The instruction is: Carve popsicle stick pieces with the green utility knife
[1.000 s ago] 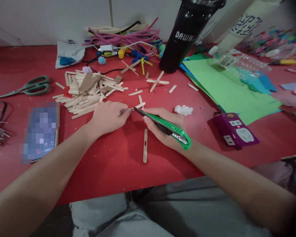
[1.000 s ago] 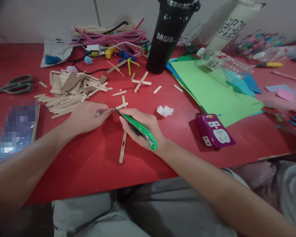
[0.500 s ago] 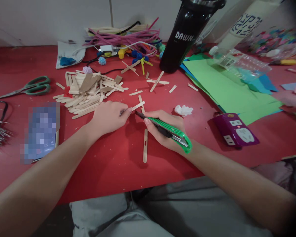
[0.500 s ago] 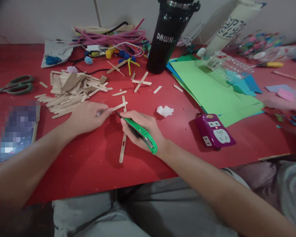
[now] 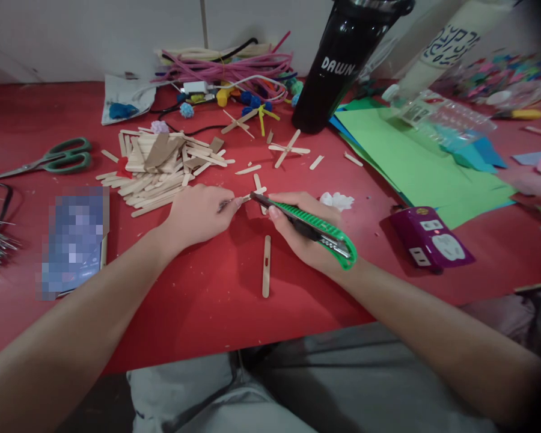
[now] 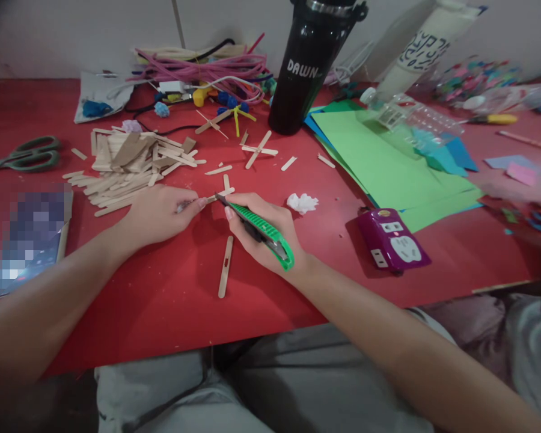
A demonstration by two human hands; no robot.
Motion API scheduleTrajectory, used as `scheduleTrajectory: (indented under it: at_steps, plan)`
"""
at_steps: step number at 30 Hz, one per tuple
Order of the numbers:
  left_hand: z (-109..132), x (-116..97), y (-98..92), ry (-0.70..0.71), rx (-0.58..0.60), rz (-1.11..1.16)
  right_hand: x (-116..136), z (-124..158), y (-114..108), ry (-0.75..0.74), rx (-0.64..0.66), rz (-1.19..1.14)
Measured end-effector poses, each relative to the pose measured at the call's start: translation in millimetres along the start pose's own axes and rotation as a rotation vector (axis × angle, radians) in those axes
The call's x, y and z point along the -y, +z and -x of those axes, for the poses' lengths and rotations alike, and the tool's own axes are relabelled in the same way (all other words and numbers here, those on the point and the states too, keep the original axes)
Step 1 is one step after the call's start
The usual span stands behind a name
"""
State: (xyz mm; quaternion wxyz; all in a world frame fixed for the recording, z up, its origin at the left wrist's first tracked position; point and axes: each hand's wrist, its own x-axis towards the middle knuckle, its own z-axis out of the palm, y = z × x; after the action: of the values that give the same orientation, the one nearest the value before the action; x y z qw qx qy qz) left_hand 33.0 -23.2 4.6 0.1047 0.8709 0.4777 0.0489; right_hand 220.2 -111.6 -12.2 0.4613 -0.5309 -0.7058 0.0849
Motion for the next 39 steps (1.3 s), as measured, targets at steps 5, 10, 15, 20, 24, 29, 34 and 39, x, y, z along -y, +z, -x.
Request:
scheduleTrajectory:
  at_steps: [5,10,15,20,24,29,34,39]
  plan:
    - [0.3,-1.1,-1.0,-0.001,0.016,-0.001,-1.2,0.1,-0.2,-0.013,0.010,-0.015]
    - [1.0,0.1,-0.4,-0.001,0.009,-0.010,-3.4,1.9,2.0,-0.041,-0.003,-0.037]
    - [0.5,-1.8,-0.5,-0.005,0.015,-0.031,-5.7,3.6,3.2,-0.061,-0.001,-0.043]
    - [0.3,-1.9,-0.1,-0.011,0.015,-0.037,-6.4,4.0,3.3,-0.078,-0.016,-0.043]
    - [-0.1,-1.6,0.7,-0.002,0.009,-0.046,-3.0,3.1,1.7,-0.079,-0.021,-0.017]
    - [0.0,-1.6,-0.1,-0.011,0.008,-0.046,0.5,1.9,0.1,-0.031,-0.020,-0.016]
    - [0.6,-0.4,-1.1,-0.001,0.021,-0.031,-2.4,1.9,1.2,-0.033,-0.028,-0.041]
    - [0.7,-0.6,-1.8,-0.003,0.036,-0.022,-1.6,0.2,0.8,-0.024,-0.012,-0.023]
